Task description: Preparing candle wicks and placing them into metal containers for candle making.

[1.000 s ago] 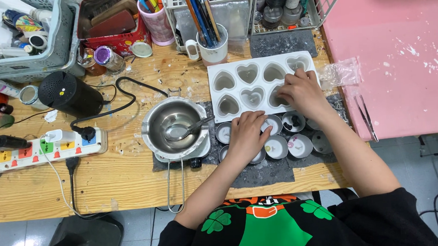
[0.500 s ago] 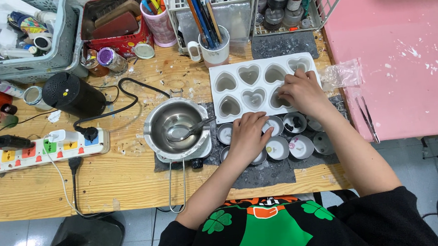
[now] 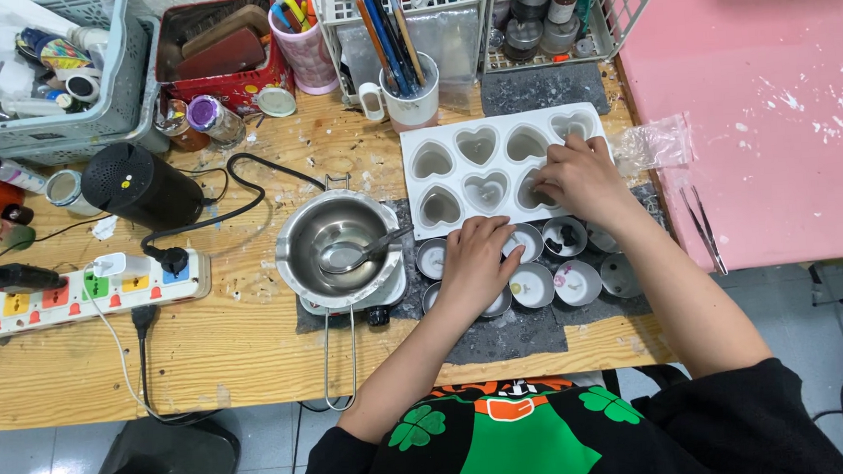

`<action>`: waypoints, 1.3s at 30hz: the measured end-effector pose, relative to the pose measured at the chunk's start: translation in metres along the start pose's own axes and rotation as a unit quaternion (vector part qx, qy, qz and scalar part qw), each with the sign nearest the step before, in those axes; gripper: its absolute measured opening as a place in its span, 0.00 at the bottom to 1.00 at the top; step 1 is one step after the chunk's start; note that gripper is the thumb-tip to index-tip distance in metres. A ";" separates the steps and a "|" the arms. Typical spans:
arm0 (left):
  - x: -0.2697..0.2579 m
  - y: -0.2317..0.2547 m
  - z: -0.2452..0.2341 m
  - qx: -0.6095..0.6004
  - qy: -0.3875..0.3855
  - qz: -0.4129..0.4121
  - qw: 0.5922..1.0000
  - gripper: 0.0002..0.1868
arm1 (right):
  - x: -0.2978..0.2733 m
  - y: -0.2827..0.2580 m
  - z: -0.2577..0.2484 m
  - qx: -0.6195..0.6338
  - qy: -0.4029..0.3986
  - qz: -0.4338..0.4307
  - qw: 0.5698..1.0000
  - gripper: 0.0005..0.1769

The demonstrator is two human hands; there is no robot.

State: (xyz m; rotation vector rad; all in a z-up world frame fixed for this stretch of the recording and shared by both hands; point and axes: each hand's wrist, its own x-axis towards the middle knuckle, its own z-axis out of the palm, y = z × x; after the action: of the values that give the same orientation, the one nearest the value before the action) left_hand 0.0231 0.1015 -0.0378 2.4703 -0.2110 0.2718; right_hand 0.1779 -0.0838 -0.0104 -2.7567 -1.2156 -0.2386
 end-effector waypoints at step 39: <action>0.000 0.002 -0.004 -0.024 0.019 0.011 0.999 0.20 | -0.077 0.031 -0.075 0.143 0.168 0.088 0.971 0.08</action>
State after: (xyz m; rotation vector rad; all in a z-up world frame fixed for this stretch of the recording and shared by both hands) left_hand 0.0225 0.1023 -0.0339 2.4137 -0.2262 0.3195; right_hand 0.1424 -0.1736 0.0464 -2.4295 -0.8413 -0.4529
